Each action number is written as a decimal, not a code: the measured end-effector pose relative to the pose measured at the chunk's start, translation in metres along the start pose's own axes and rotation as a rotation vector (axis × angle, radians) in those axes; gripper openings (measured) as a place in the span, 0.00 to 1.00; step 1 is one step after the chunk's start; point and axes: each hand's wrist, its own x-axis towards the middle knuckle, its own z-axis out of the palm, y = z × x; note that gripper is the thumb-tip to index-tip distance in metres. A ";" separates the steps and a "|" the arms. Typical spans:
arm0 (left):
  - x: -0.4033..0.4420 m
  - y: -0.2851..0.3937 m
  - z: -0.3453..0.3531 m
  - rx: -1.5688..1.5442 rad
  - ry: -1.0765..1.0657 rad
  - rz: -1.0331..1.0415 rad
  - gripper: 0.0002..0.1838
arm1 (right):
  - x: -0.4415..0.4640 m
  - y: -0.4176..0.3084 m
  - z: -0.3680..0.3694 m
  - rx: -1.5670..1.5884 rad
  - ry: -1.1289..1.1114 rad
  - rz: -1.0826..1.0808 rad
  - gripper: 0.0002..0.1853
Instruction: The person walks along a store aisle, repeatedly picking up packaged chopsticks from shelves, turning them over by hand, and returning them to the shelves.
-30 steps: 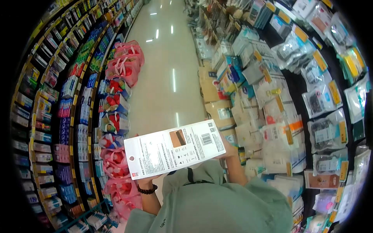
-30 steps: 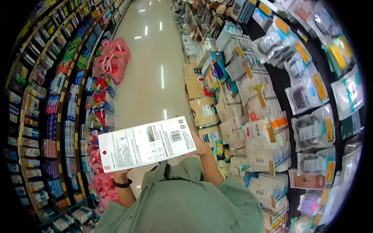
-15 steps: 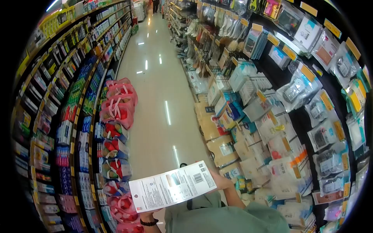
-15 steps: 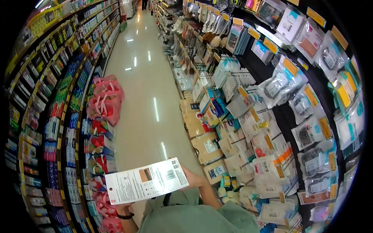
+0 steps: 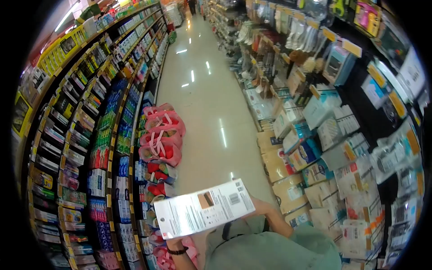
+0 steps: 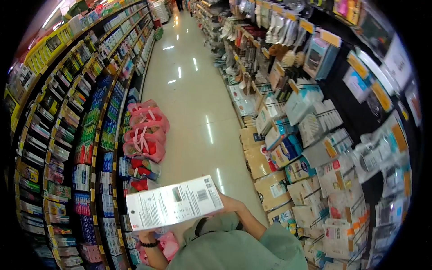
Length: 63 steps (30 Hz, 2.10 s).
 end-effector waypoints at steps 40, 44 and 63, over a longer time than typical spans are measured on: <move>0.752 -0.106 0.227 0.269 -0.737 -0.299 0.35 | 0.471 0.070 -0.495 -0.144 0.194 0.261 0.67; 0.791 -0.117 0.252 0.241 -0.580 -0.366 0.30 | 0.523 0.104 -0.543 -0.095 0.224 0.145 0.63; 1.098 -0.157 0.396 -0.005 -0.283 -0.192 0.45 | 0.780 0.196 -0.802 0.355 0.226 0.144 0.62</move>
